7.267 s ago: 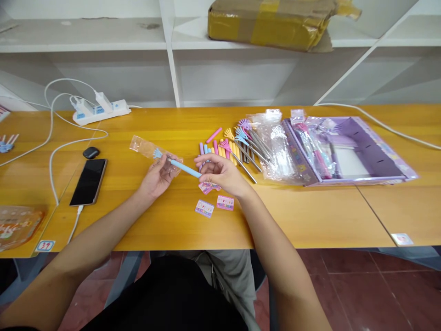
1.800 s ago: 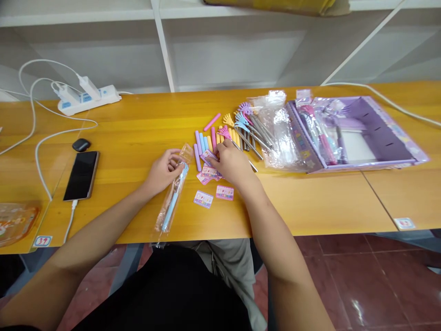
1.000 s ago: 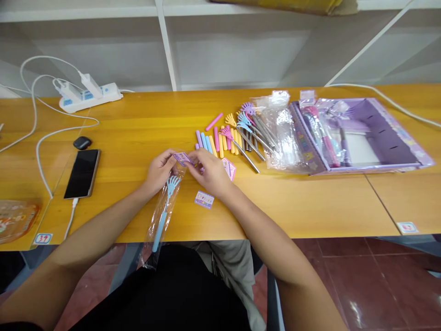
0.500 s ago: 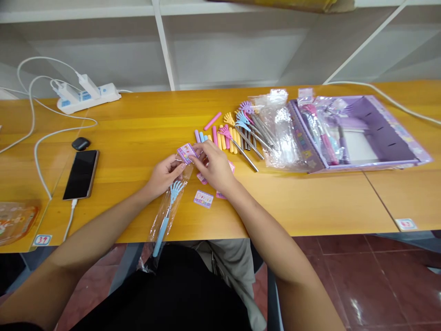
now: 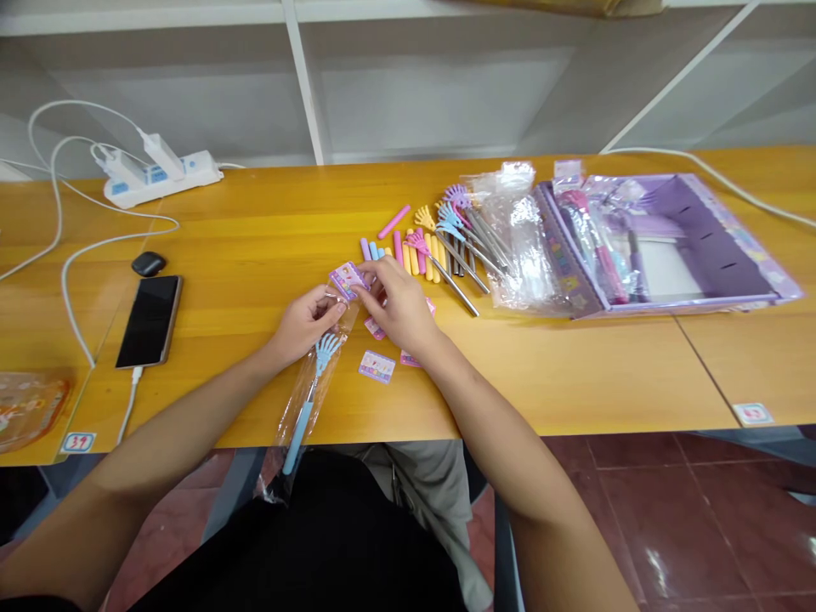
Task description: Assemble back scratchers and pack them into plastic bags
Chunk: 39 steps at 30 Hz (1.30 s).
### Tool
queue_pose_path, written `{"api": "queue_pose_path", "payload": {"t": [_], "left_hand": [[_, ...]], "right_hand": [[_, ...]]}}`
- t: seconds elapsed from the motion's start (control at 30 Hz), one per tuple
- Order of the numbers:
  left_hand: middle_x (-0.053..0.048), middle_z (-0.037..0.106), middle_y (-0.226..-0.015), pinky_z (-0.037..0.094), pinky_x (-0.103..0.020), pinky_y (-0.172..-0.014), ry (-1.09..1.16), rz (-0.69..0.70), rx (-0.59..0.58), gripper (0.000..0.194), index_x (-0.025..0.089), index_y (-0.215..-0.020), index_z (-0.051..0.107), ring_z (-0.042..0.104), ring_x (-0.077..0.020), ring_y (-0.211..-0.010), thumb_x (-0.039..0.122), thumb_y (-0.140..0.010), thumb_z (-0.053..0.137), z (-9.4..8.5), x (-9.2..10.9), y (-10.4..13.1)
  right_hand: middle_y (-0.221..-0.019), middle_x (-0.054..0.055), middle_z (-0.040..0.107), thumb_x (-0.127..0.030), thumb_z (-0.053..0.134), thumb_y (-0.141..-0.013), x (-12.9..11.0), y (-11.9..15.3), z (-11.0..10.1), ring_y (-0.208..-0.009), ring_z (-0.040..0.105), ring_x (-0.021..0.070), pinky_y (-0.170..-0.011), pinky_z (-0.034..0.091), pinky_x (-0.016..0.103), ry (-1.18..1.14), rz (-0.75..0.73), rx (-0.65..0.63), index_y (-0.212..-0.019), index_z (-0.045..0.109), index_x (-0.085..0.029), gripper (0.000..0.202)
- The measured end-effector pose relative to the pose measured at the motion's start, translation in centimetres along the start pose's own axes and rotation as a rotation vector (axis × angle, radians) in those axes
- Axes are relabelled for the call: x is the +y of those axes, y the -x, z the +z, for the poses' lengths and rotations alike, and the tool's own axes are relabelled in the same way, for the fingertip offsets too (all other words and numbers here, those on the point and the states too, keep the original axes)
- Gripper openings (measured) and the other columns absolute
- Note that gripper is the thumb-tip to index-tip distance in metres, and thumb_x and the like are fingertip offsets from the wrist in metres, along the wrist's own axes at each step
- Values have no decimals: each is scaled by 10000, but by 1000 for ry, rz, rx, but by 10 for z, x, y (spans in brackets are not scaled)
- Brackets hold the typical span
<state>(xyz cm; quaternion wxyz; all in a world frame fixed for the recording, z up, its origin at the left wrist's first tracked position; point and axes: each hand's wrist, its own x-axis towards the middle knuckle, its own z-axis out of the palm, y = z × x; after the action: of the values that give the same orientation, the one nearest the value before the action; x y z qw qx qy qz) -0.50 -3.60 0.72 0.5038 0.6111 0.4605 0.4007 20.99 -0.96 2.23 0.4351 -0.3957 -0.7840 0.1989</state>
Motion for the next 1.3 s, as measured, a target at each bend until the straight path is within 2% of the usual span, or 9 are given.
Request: {"api": "queue_pose_path", "payload": {"t": [0.23, 0.33, 0.43, 0.63, 0.8, 1.1, 1.23, 1.3], "left_hand": [[-25, 732, -901, 498, -272, -676, 8, 16, 4, 339, 187, -1205, 718, 608, -139, -712, 435, -976, 754, 0, -6, -1], [-7, 697, -838, 475, -261, -647, -14, 19, 12, 291, 186, -1135, 720, 583, -129, -680, 431, -981, 744, 0, -4, -1], [4, 669, -806, 473, -258, -635, -21, 10, 11, 249, 190, -1076, 705, 578, -125, -664, 422, -989, 729, 0, -2, 0], [1, 675, -809, 480, -254, -627, -2, -7, 21, 261, 196, -1082, 707, 606, -130, -666, 439, -991, 734, 0, -2, 1], [8, 661, -795, 477, -253, -615, 14, -21, 34, 276, 198, -1114, 712, 603, -129, -655, 441, -988, 741, 1, -2, 1], [8, 633, -800, 475, -253, -616, -17, -8, 33, 259, 202, -1038, 692, 588, -126, -667, 459, -1010, 714, 0, -3, 1], [6, 643, -802, 479, -251, -609, 21, -25, 35, 291, 201, -1081, 699, 589, -123, -647, 480, -1003, 722, 1, -1, 2], [5, 650, -798, 480, -255, -619, 20, -32, 31, 290, 202, -1085, 705, 597, -128, -652, 481, -1006, 717, 0, -1, 2]], "right_hand": [[-1051, 58, 675, -274, 667, -1074, -1, 0, -2, -809, 629, 197, -751, 551, 358, 17, -98, -77, -1248, 675, -244, 178], [-1105, 77, 683, -267, 635, -1087, -2, 0, -3, -822, 632, 204, -751, 552, 364, 40, -102, -103, -1301, 687, -243, 222], [-1149, 95, 686, -262, 606, -1096, -4, -1, -6, -920, 666, 230, -823, 580, 389, 48, -118, -121, -1331, 696, -249, 252], [-1158, 100, 685, -260, 599, -1093, -4, -2, -9, -1017, 678, 255, -882, 595, 418, 47, -119, -142, -1323, 717, -262, 258], [-1146, 97, 682, -273, 592, -1102, -4, -1, -10, -1020, 677, 254, -894, 601, 426, 50, -126, -157, -1341, 725, -269, 274], [-1135, 86, 658, -277, 578, -1109, -4, 1, -8, -938, 668, 224, -819, 603, 390, 51, -147, -203, -1369, 708, -276, 290], [-1229, 97, 641, -280, 601, -1093, -7, 1, -9, -796, 631, 189, -726, 600, 386, 16, -84, -162, -1378, 676, -282, 295], [-1230, 97, 637, -276, 594, -1095, -8, 1, -10, -797, 629, 192, -709, 597, 386, -5, -78, -144, -1325, 689, -282, 249]]}}
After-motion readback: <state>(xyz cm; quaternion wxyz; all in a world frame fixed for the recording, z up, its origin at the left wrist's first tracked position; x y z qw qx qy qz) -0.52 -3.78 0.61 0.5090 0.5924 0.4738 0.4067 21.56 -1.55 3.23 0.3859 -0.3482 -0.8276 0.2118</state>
